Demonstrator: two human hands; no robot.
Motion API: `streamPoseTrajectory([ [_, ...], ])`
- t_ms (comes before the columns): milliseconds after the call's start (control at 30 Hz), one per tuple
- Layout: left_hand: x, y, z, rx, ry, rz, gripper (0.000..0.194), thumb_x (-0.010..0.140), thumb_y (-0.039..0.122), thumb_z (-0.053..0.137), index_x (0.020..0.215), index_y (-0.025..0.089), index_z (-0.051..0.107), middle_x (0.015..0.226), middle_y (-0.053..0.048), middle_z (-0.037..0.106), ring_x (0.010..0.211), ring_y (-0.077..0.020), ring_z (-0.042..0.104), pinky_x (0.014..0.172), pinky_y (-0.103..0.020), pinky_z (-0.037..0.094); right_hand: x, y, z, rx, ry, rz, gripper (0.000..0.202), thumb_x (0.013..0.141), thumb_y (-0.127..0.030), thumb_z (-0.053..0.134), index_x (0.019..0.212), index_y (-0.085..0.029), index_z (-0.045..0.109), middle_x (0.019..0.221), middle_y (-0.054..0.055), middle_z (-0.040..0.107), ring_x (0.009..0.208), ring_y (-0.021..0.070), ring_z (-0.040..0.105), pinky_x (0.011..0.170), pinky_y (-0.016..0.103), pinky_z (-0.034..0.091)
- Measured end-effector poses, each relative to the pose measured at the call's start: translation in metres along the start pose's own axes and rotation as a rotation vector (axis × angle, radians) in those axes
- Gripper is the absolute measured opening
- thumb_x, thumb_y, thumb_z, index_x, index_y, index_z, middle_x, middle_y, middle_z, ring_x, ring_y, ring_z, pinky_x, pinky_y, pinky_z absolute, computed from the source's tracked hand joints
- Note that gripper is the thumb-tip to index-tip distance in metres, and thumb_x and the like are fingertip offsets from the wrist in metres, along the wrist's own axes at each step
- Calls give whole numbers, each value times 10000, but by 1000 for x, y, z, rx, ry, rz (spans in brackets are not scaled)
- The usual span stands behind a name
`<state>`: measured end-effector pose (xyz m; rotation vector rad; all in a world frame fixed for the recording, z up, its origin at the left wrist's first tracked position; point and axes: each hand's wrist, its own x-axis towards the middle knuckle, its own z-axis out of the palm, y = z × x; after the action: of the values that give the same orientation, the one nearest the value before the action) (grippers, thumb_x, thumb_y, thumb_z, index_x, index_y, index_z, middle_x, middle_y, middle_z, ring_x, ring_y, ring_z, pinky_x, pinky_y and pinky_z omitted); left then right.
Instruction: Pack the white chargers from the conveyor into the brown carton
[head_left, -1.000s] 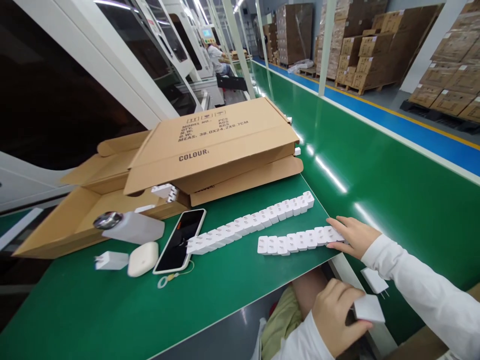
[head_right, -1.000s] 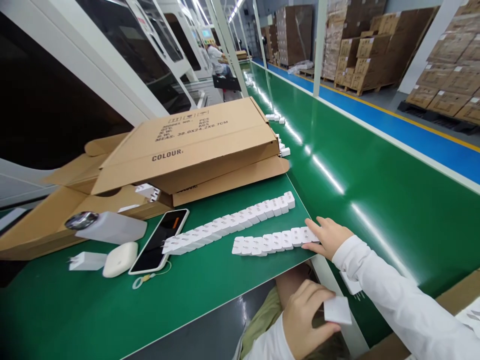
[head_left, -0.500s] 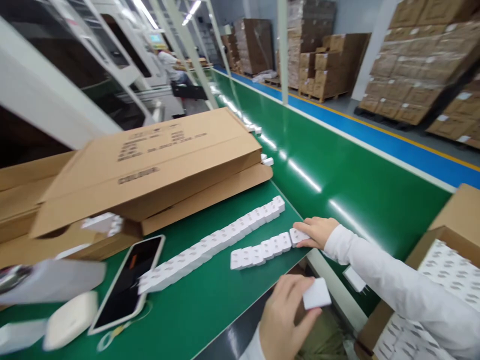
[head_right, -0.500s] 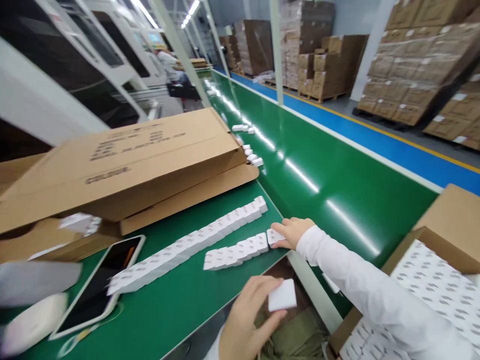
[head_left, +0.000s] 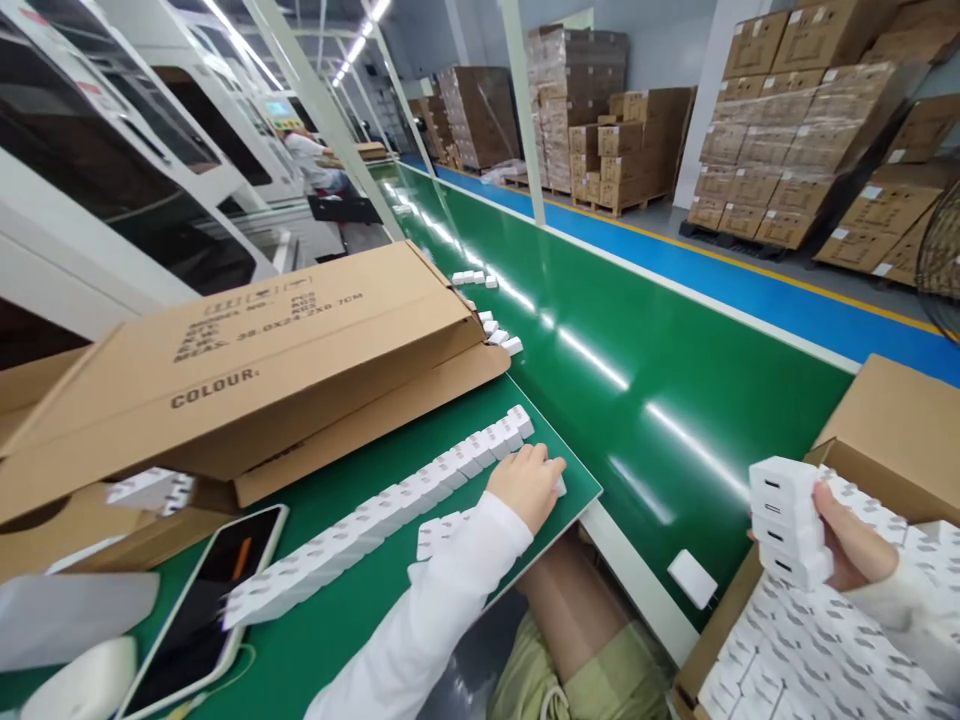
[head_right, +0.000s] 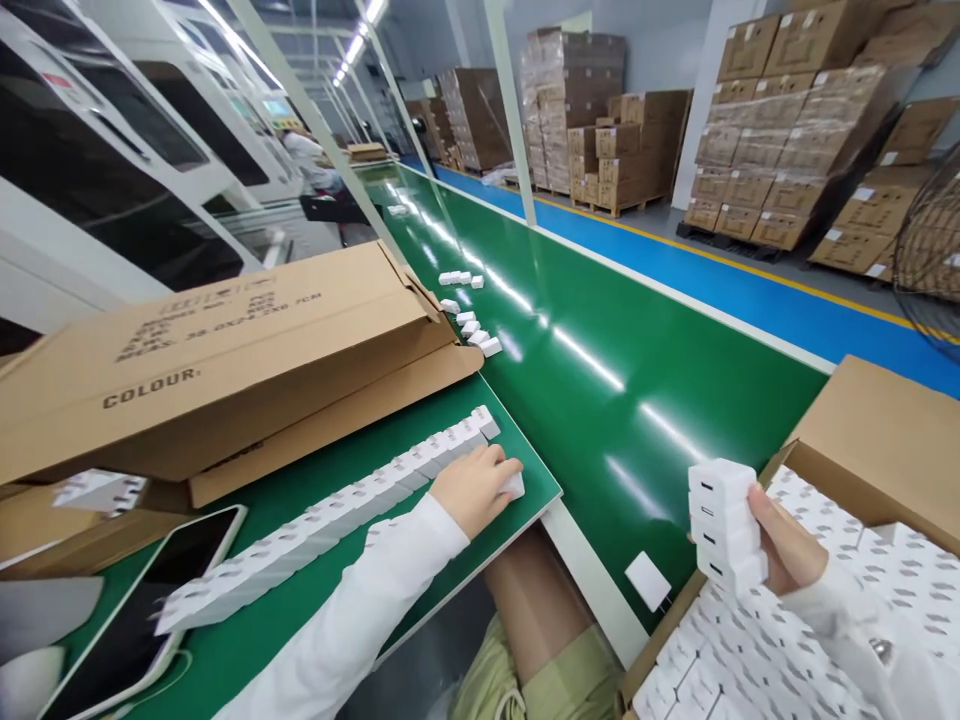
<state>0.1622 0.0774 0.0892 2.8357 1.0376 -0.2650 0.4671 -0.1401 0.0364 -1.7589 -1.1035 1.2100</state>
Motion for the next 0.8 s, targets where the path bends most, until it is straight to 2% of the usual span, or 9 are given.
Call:
streamPoseTrajectory([
  [67,0,8,-2,-207,61,4,260,782,148,480,1023,179,573,955,-100,562,933,-267,525,806,-428,432,-14,4,-2,279,-92,100,653,808,-583,-58,1184,-292,391,1054,139,609,899,268,619,656,410,529],
  [100,0,15,-2,-406,98,13,270,785,178,493,1048,184,554,982,-94,558,947,-255,520,824,-424,428,-19,3,-2,392,-137,123,679,783,-626,-61,1158,-300,403,1057,137,595,893,272,614,632,409,522],
  [200,0,52,4,-1318,79,110,341,732,304,608,1039,189,514,1003,-69,561,908,-199,540,809,-361,450,-32,-4,5,518,-170,37,709,726,-735,9,1147,-307,387,908,100,587,728,241,615,560,376,490],
  [300,0,106,21,-2193,-255,247,471,639,379,722,1020,189,521,929,-39,589,799,-138,569,741,-285,467,-42,-17,22,770,-86,-4,610,700,-770,286,1081,-320,439,730,13,589,534,165,580,509,310,458],
  [367,1,141,35,-2514,-491,304,466,646,356,733,1039,186,549,905,-33,599,748,-101,577,691,-222,462,-48,-25,35,932,-96,3,529,701,-719,415,1033,-313,490,690,-8,605,496,146,578,476,269,439],
  [433,2,168,46,-2656,-615,345,438,655,316,737,1036,168,579,913,-41,605,707,-75,582,645,-166,448,-52,-29,44,1054,-198,5,494,711,-685,452,1003,-293,519,691,4,628,512,156,602,461,250,437],
  [500,3,183,51,-2704,-659,371,416,642,294,749,1002,143,605,951,-57,605,696,-69,586,621,-141,438,-55,-28,49,1160,-322,-16,488,724,-683,433,980,-280,534,716,20,649,551,169,628,465,243,450],
  [600,4,189,50,-2710,-676,387,394,619,279,763,956,130,625,975,-75,600,718,-96,593,598,-157,440,-58,-22,50,1248,-424,-35,488,739,-671,418,991,-271,540,775,35,670,614,174,650,504,243,480],
  [800,4,191,42,-2653,-736,478,382,616,248,759,958,125,641,934,-86,590,815,-171,588,710,-286,482,-65,-8,45,1251,-442,3,562,751,-671,385,1024,-213,561,798,68,687,664,197,663,569,270,517],
])
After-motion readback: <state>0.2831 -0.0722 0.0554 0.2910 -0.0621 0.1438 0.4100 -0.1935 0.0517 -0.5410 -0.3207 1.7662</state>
